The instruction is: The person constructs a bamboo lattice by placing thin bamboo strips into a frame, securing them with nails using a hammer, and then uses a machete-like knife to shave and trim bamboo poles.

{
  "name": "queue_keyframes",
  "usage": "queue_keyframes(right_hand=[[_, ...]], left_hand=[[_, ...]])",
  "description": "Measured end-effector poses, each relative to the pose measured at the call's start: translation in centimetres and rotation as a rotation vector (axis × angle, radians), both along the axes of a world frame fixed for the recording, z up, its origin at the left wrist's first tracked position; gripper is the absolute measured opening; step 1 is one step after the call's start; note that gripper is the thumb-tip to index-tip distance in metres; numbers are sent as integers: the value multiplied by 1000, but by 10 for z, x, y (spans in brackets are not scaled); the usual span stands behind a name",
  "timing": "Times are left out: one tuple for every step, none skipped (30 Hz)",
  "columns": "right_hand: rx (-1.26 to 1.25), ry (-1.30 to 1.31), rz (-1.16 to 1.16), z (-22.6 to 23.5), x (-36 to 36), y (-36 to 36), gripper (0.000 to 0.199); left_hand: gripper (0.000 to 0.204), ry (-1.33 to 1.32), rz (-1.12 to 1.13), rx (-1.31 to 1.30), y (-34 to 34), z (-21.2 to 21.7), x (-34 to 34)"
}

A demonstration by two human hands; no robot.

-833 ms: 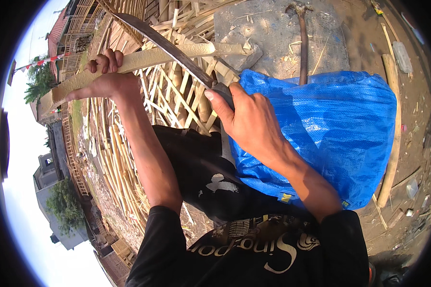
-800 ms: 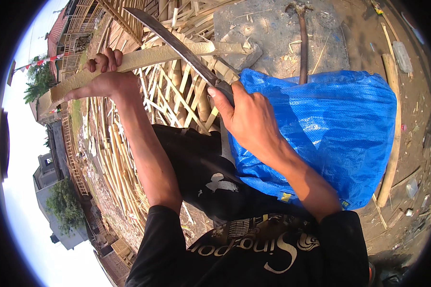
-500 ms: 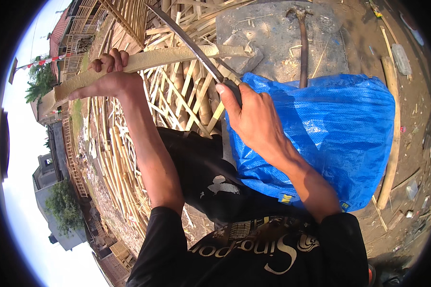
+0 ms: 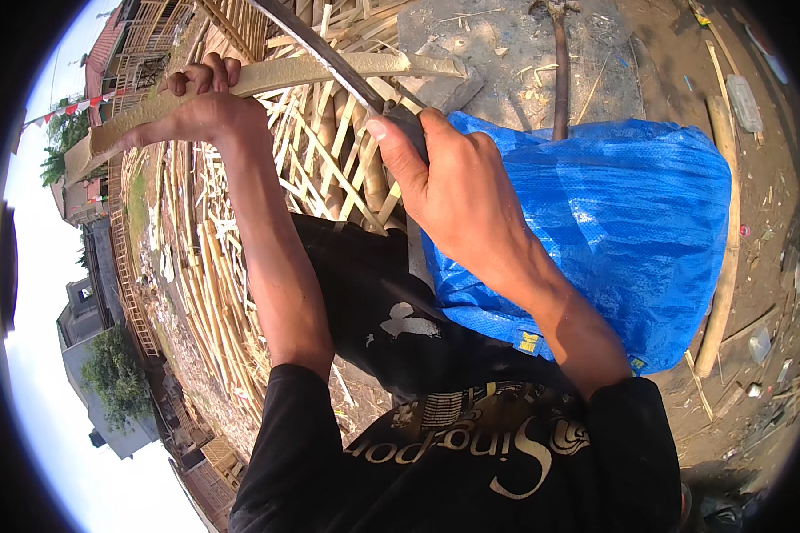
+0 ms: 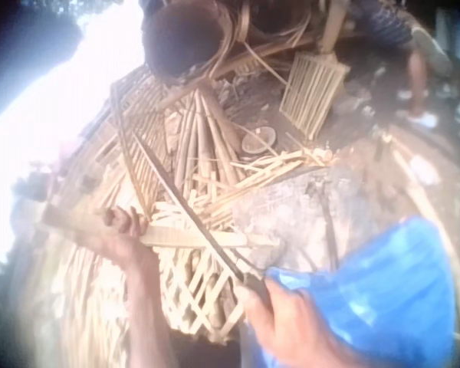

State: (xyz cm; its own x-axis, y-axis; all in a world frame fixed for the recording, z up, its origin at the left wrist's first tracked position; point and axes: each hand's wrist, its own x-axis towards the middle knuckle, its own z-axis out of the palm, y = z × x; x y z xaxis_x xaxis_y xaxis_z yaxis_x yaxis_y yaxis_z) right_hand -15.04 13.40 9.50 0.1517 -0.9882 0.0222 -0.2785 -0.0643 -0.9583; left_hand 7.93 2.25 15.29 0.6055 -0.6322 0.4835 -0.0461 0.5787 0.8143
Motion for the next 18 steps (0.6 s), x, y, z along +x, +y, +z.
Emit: queue_keyframes(right_hand=[[28, 41, -7, -15, 5, -2, 52], [46, 90, -33, -34, 6, -8, 53], [62, 247, -55, -67, 6, -16, 54], [96, 201, -59, -68, 2, -18, 54], [126, 149, -49, -63, 3, -19, 55], [157, 98, -38, -57, 3, -21, 55], [205, 101, -31, -48, -2, -23, 55], [171, 61, -38, -39, -2, -21, 56], [128, 23, -40, -29, -3, -18, 56], [93, -33, -35, -18, -2, -17, 57], [59, -82, -34, -11, -4, -16, 58], [27, -136, -22, 2, -2, -14, 60], [89, -215, -11, 23, -2, -10, 60], [148, -286, -16, 34, 0, -9, 59], [180, -349, -30, 23, 5, -11, 60], [147, -156, -46, -18, 10, -20, 62], [97, 38, -72, -68, 9, -32, 64], [122, 125, -63, -76, 9, -35, 65]], left_hand=[[98, -11, 33, 44, 4, -1, 1], [98, 44, 60, 63, 1, -2, -7], [98, 93, 86, 80, -2, 0, -14], [98, 148, 111, 96, -6, 1, -18], [99, 164, 103, 69, -4, 4, -15], [99, 132, 69, 67, -5, 6, -14], [99, 100, 36, 65, -7, 5, -15], [98, 73, 10, 63, -8, 2, -16], [96, 92, -36, 53, -4, 6, -21], [90, -48, -53, 33, -13, 2, -4], [89, -53, -32, 6, -17, 1, -6], [89, -66, -2, -14, -17, 3, -9], [90, -133, -24, -20, -14, 7, -11], [88, -93, -87, -41, -17, 7, -6], [73, 92, -2, -101, -17, 13, -31], [70, 273, 88, -150, -18, 16, -52], [71, 262, 13, -116, -18, 13, -49], [74, 243, -42, -73, -16, 5, -37]])
